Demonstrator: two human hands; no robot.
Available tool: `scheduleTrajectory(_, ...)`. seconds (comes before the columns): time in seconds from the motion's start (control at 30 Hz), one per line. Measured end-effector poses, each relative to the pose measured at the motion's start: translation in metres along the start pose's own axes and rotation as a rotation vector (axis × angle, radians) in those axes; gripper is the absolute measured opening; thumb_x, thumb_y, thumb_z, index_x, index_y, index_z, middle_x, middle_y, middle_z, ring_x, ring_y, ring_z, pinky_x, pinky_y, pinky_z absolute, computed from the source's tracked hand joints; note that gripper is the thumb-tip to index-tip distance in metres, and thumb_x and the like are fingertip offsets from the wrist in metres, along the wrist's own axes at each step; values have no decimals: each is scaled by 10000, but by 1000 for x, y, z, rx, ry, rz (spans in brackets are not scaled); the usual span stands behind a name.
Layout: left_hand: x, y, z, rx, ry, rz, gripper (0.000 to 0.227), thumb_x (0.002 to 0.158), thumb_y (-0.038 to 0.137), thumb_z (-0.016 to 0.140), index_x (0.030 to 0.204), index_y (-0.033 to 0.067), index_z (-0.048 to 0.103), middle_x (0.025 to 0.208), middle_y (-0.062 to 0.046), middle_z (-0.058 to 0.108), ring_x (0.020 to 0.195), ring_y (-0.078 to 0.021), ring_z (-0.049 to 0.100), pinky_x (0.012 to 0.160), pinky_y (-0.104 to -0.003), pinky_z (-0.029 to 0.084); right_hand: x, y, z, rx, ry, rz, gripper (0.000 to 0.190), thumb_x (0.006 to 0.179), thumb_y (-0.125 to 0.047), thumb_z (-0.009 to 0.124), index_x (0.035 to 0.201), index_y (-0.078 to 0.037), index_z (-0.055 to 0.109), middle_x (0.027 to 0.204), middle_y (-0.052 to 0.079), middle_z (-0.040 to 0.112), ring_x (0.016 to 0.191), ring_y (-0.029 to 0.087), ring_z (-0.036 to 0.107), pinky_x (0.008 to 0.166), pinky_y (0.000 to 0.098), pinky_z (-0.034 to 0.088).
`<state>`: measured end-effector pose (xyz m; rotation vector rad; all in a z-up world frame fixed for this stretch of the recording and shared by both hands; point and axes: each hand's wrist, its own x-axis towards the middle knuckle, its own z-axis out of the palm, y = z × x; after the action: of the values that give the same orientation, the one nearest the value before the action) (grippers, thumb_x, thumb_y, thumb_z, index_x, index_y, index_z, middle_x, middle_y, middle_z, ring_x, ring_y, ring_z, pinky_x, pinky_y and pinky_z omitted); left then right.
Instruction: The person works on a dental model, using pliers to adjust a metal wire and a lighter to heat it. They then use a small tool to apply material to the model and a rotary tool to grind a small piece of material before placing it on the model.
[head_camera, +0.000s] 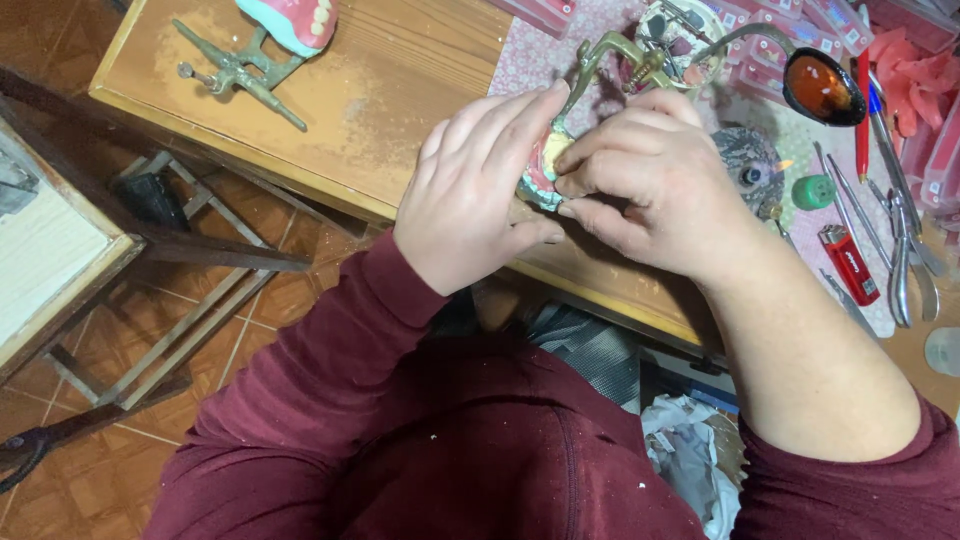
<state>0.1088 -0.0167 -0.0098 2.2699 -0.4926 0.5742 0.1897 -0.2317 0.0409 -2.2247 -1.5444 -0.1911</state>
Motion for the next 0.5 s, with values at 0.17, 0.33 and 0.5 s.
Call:
scheduleTrajectory(0.17,0,0,1,6,0,3,1103,674,301,976,1568,105,360,1530,-80,509,1439,-284,462,1201,-439,352,-1,0,0,-18,-11,11,190,794,-176,835,889,-95,691,1055,23,730,1031,263,664,1056,451,438)
scheduleTrajectory(0.33,-1,-4,1,12,15,19,1102,698,344,958,1577,88,346,1552,-95,500,1454,-293,439,1218,-456,318,-2,-1,2,-15,-10,9,194,806,-179,823,914,-94,685,1045,37,726,1021,263,670,1098,487,426)
scheduleTrajectory(0.5,6,-7,12,138,-11,-111,1142,623,424,960,1514,4,381,1423,-153,545,1380,-331,447,1100,-505,266,0,-10,-15,14,42,13,323,827,-194,815,1085,-73,661,1059,88,713,1039,309,669,1105,542,429)
